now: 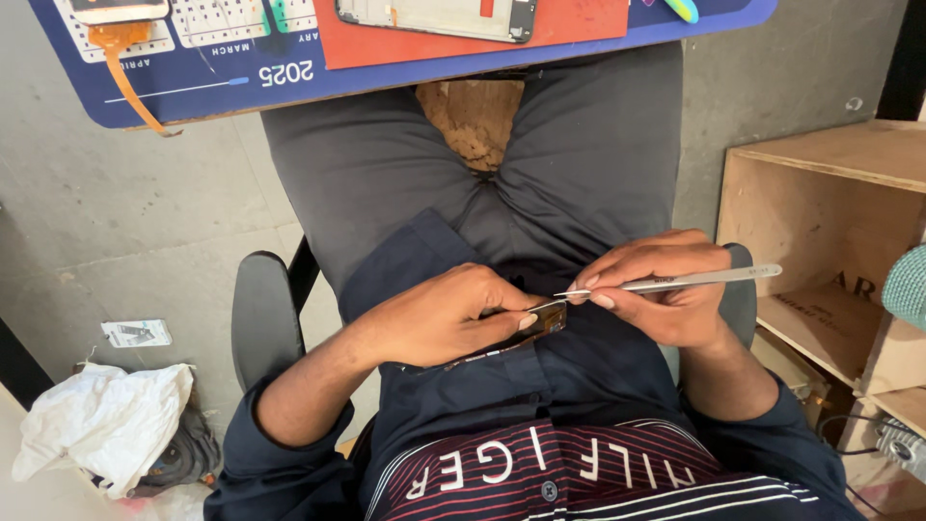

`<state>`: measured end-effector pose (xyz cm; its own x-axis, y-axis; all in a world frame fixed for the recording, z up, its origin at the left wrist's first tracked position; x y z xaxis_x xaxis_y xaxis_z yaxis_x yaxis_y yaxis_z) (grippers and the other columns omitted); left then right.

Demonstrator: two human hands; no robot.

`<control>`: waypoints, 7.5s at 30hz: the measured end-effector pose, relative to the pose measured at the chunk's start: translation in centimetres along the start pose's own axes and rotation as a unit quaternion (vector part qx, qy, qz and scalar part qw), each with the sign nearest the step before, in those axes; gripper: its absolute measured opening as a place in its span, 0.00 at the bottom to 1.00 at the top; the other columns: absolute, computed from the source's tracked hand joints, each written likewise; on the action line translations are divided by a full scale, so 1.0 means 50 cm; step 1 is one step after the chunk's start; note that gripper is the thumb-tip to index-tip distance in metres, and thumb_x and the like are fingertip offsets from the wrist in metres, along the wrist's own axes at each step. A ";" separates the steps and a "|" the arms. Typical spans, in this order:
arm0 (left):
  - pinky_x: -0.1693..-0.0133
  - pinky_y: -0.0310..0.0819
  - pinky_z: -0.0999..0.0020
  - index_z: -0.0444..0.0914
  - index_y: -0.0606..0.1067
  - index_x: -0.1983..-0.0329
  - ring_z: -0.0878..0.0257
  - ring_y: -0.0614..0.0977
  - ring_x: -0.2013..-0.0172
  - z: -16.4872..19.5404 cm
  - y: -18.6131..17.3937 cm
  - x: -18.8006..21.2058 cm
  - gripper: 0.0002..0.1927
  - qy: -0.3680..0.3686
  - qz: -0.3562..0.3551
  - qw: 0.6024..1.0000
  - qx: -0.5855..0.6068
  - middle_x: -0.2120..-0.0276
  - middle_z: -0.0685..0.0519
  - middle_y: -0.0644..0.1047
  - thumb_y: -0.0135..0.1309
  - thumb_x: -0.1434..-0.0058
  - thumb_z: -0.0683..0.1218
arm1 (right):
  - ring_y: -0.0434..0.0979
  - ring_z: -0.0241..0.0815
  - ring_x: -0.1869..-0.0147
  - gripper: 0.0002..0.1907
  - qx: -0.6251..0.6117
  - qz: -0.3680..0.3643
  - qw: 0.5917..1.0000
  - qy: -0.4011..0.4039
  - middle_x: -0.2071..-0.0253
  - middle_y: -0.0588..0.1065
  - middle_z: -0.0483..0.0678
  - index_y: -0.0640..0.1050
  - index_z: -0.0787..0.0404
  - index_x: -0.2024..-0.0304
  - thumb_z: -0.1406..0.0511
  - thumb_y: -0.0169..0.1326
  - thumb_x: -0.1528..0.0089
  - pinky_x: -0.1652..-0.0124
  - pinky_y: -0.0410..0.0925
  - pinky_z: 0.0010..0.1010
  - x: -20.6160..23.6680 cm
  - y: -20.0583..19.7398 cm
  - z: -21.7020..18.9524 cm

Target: The person uses a metal spudger to pry and separate the screen assembly from the phone's frame. They carefully work along the edges to release adhesive or clips while holding the device in their lap.

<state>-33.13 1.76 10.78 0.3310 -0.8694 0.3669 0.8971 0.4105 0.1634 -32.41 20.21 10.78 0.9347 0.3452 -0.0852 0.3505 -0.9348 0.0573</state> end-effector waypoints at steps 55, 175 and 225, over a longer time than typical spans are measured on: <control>0.33 0.64 0.62 0.33 0.60 0.27 0.55 0.70 0.32 -0.021 0.021 -0.006 0.40 0.072 0.091 0.978 0.174 0.36 0.44 0.67 0.39 0.47 0.27 | 0.86 0.46 0.61 0.04 0.036 0.129 0.990 0.037 0.63 0.80 0.59 0.77 0.72 0.60 0.76 0.59 0.36 0.58 0.80 0.31 0.023 -0.008 -0.015; 0.26 0.52 0.57 0.34 0.59 0.24 0.50 0.67 0.28 -0.009 0.014 -0.009 0.46 0.085 0.039 0.985 0.146 0.34 0.40 0.68 0.39 0.52 0.28 | 0.84 0.47 0.61 0.03 -0.204 0.081 0.969 0.116 0.65 0.79 0.60 0.78 0.74 0.62 0.81 0.55 0.36 0.56 0.82 0.43 0.009 -0.012 0.078; 0.36 0.57 0.76 0.35 0.71 0.31 0.64 0.71 0.41 -0.059 -0.027 0.004 0.46 0.110 0.256 0.943 0.183 0.46 0.50 0.68 0.44 0.59 0.25 | 0.77 0.54 0.44 0.36 -0.261 -0.081 0.953 0.126 0.33 0.66 0.66 0.67 0.78 0.32 0.60 0.57 0.37 0.45 0.73 0.40 0.006 -0.005 0.011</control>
<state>-33.44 0.22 7.94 0.7820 -0.5508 0.2918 0.4556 0.8245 0.3356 -32.27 20.50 10.17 0.8275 0.5517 0.1040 0.4109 -0.7214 0.5575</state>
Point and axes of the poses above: each hand's wrist, its own x-axis away from the middle knuckle, its own y-axis out of the palm, z = x × y, the point moved 7 cm from there along -x, towards the middle knuckle
